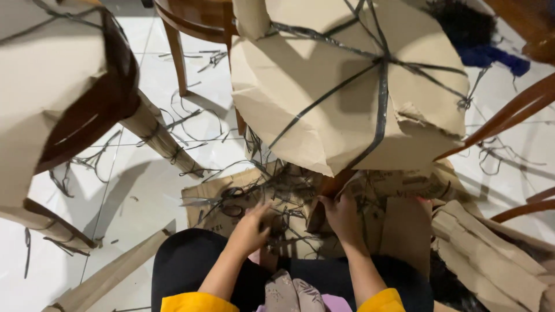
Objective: Wrapping wooden chair legs with cardboard and securing them with plastic ties.
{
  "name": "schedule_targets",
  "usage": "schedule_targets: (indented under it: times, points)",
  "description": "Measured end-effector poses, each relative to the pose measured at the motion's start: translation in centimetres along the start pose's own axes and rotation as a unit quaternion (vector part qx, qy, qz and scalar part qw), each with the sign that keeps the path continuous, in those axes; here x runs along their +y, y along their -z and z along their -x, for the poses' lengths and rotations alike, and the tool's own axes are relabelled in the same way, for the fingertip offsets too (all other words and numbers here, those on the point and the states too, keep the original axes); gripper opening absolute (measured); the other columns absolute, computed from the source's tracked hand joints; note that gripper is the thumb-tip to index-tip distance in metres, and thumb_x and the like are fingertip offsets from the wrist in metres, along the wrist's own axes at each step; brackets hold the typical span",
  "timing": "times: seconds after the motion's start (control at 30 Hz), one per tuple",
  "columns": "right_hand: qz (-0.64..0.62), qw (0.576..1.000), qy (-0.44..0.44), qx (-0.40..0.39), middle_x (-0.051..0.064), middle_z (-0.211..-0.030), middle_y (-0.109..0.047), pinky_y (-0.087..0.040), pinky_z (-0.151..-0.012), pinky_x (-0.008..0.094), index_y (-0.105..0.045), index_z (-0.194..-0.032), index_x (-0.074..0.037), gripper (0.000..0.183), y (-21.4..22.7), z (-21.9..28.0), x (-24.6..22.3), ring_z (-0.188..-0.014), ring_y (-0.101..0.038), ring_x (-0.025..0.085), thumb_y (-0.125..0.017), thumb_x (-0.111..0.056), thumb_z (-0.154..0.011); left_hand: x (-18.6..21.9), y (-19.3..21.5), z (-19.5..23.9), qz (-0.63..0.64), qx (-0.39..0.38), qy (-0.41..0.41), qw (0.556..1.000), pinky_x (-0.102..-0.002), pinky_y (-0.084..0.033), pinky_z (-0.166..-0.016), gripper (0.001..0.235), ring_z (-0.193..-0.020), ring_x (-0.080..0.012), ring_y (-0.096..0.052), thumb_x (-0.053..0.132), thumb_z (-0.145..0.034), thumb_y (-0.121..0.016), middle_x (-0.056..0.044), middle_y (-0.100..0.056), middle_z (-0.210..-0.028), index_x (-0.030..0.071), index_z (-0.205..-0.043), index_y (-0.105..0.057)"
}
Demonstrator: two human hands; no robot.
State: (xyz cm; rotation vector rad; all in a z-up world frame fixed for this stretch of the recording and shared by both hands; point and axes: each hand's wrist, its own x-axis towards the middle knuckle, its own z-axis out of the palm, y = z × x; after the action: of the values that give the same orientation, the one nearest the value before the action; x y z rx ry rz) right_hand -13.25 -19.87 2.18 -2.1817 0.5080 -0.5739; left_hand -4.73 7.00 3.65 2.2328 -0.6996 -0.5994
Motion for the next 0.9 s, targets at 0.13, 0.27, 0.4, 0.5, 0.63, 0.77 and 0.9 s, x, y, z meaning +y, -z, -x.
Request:
schedule_targets:
  times: [0.13,0.27,0.4,0.5,0.63,0.77,0.9]
  points:
    - [0.078,0.996,-0.042,-0.002,0.01,-0.073,-0.056,-0.043,-0.058,0.039,-0.051,-0.092,-0.008,0.044,0.6,0.5,2.2,-0.066,-0.057,0.025,-0.075,-0.044,-0.09,-3.7,-5.4,-2.6,-0.039,-0.01,-0.16,0.986,-0.046,-0.046,-0.103,0.065,-0.127,-0.0428,-0.058,0.006,-0.083,-0.069,-0.022,-0.044,-0.155,0.009,-0.146,-0.053]
    - [0.173,0.983,0.009,-0.055,0.01,-0.05,-0.051,-0.031,-0.048,0.043,-0.069,-0.067,-0.004,0.056,2.6,0.1,4.6,-0.044,-0.052,0.022,-0.055,-0.045,-0.104,-4.5,-6.8,-3.3,-0.07,-0.025,-0.211,0.975,-0.048,-0.045,-0.1,0.071,-0.13,-0.0401,-0.056,0.005,-0.078,-0.072,-0.022,-0.051,-0.151,0.009,-0.146,-0.055]
    - [0.163,0.981,0.005,-0.107,0.016,-0.063,-0.065,-0.043,-0.054,0.04,-0.064,-0.084,0.001,0.044,5.0,0.9,-0.9,-0.053,-0.065,0.03,-0.045,-0.029,-0.109,-4.1,-6.7,-2.9,-0.11,-0.042,-0.18,0.976,-0.052,-0.04,-0.105,0.079,-0.136,-0.0348,-0.053,0.003,-0.067,-0.075,-0.015,-0.048,-0.155,0.014,-0.144,-0.058]
    - [0.279,0.958,-0.008,-0.069,0.029,-0.071,-0.07,-0.055,-0.069,0.063,-0.071,-0.094,0.001,0.053,4.0,1.3,-2.5,-0.067,-0.069,0.054,-0.035,-0.035,-0.105,-2.7,-6.5,-2.4,-0.059,0.003,-0.212,0.976,-0.049,-0.045,-0.103,0.062,-0.13,-0.0427,-0.056,0.012,-0.084,-0.077,-0.02,-0.051,-0.152,0.01,-0.143,-0.058]
    - [0.294,0.915,-0.146,-0.237,0.017,-0.104,-0.07,-0.055,-0.075,0.054,-0.053,-0.119,-0.008,0.044,4.8,2.0,-5.7,-0.084,-0.071,0.043,-0.056,-0.048,-0.101,-1.7,-7.2,-1.9,-0.022,-0.013,-0.2,0.979,-0.046,-0.046,-0.105,0.07,-0.135,-0.0406,-0.052,-0.005,-0.078,-0.067,-0.019,-0.047,-0.155,0.01,-0.145,-0.055]
    - [0.113,0.952,-0.132,-0.251,0.021,-0.138,-0.062,-0.05,-0.092,0.044,-0.038,-0.154,-0.014,0.056,6.7,2.4,-2.5,-0.115,-0.068,0.037,-0.054,-0.023,-0.101,-2.1,-8.4,-2.1,-0.017,-0.013,-0.203,0.979,-0.048,-0.05,-0.101,0.069,-0.133,-0.0423,-0.054,-0.009,-0.074,-0.056,-0.021,-0.046,-0.155,0.009,-0.141,-0.059]
    - [-0.017,0.996,0.036,-0.08,0.01,-0.107,-0.08,-0.062,-0.078,0.033,-0.072,-0.119,-0.009,0.027,7.0,0.8,0.3,-0.091,-0.08,0.021,-0.063,-0.023,-0.099,-2.2,-9.1,-2.0,-0.02,-0.043,-0.188,0.981,-0.044,-0.048,-0.104,0.078,-0.138,-0.0379,-0.051,-0.014,-0.068,-0.062,-0.015,-0.041,-0.16,0.012,-0.142,-0.059]
